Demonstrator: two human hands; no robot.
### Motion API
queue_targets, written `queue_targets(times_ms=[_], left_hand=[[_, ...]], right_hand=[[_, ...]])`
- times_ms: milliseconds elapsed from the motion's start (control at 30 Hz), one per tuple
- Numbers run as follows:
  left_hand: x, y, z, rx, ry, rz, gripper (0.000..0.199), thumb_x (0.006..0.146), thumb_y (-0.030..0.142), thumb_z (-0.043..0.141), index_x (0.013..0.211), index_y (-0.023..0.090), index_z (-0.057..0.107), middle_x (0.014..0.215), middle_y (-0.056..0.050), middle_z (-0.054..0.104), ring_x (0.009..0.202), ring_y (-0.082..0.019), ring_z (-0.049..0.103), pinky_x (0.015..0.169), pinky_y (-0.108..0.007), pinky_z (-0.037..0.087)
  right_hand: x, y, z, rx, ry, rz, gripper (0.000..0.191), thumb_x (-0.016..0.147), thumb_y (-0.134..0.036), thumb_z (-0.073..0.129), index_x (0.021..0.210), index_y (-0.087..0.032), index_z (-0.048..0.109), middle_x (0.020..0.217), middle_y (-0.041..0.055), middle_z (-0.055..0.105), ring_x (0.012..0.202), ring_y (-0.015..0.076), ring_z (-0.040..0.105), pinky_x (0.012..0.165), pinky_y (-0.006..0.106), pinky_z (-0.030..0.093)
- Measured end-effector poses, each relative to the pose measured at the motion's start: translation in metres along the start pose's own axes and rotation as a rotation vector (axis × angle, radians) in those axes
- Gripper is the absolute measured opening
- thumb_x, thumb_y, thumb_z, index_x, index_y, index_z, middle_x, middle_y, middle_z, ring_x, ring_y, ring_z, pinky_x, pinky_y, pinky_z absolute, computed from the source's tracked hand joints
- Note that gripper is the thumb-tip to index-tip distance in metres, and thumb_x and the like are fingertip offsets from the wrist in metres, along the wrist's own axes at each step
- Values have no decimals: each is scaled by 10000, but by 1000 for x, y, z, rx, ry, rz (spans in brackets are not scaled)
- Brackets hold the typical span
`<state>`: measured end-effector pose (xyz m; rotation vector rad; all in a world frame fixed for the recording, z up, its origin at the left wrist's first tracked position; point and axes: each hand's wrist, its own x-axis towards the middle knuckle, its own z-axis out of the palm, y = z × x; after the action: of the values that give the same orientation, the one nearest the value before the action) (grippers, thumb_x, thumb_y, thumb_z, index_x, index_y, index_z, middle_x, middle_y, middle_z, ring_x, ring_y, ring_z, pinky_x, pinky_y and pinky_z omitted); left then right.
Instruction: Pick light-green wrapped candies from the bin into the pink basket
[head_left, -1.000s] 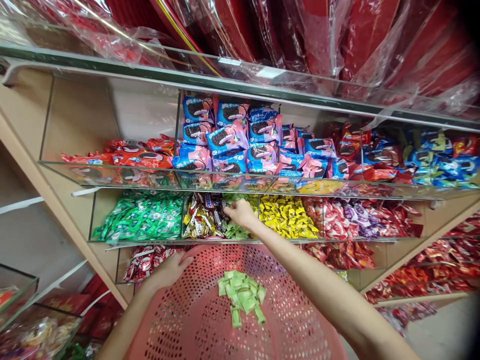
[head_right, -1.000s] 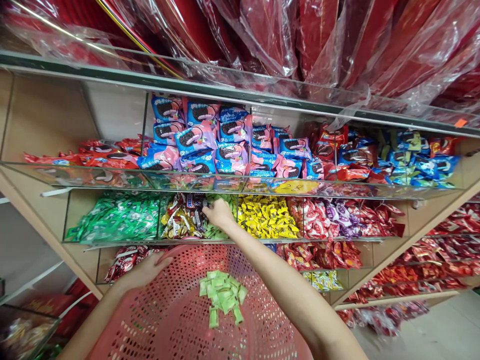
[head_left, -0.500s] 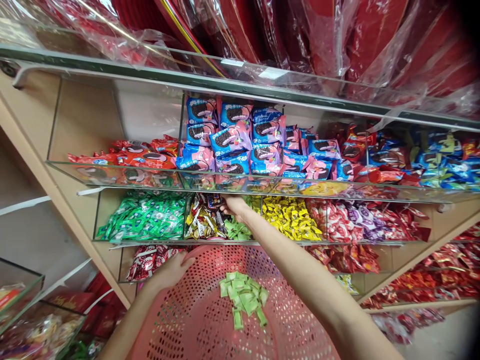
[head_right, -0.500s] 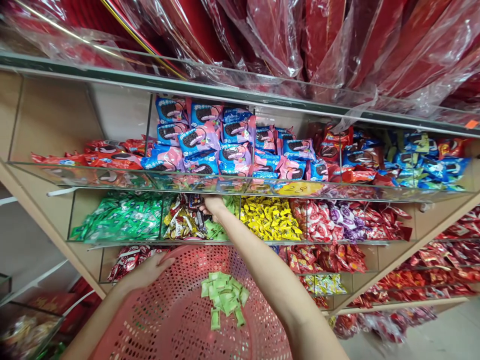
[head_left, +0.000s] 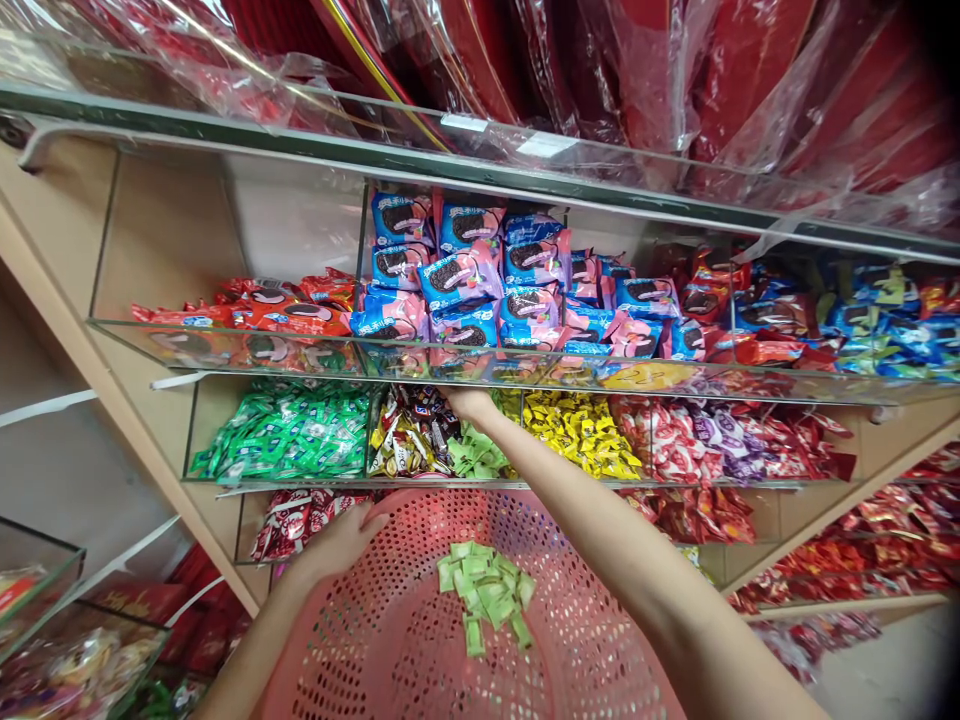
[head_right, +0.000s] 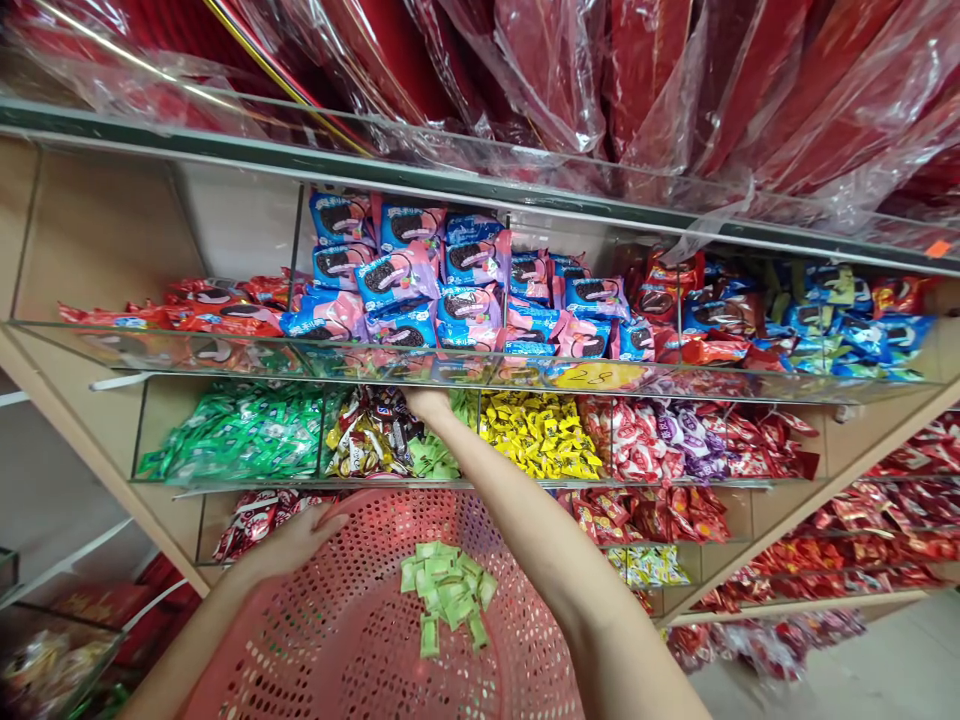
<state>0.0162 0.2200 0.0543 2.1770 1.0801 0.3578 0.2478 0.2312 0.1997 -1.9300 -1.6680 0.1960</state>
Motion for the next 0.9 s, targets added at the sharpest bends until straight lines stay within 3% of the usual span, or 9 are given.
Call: queue_targets(times_ms=[167, 333, 533, 900], left_hand=[[0, 4, -2, 1, -1, 4, 426, 827, 502, 353, 895, 171, 614, 849, -64, 677, 839, -256, 600, 767, -344, 410], [1, 4, -2, 7, -8, 7, 413, 822, 501, 356, 866, 177, 608, 856, -62, 680, 831, -255, 600, 744, -334, 408], [3, 1, 0, 47, -7, -4, 398, 824, 500, 347, 806, 172, 573, 803, -61, 653, 793, -253, 585, 698, -326, 396], [3, -1, 1, 77, -7, 4, 395, 842, 491, 322, 806, 161, 538, 797, -71, 622, 782, -239, 580, 679, -312, 383]], right_hand=[[-29, 9, -20, -270, -30, -160, 258, 910, -282, 388, 939, -179, 623, 916, 81, 664, 815, 191, 609, 699, 257, 421], [-58, 18, -40, -559, -75, -333, 271, 850, -54, 399, 977, -161, 613, 962, 123, 633, 885, 211, 601, 713, 272, 407], [-54, 21, -39, -798, -164, -515, 245, 844, -58, 450, 938, -155, 655, 1034, 130, 611, 1009, 238, 547, 782, 303, 409], [-48, 30, -33, -947, -114, -628, 225, 879, -106, 425, 982, -133, 622, 1040, 124, 607, 983, 227, 528, 771, 321, 387]])
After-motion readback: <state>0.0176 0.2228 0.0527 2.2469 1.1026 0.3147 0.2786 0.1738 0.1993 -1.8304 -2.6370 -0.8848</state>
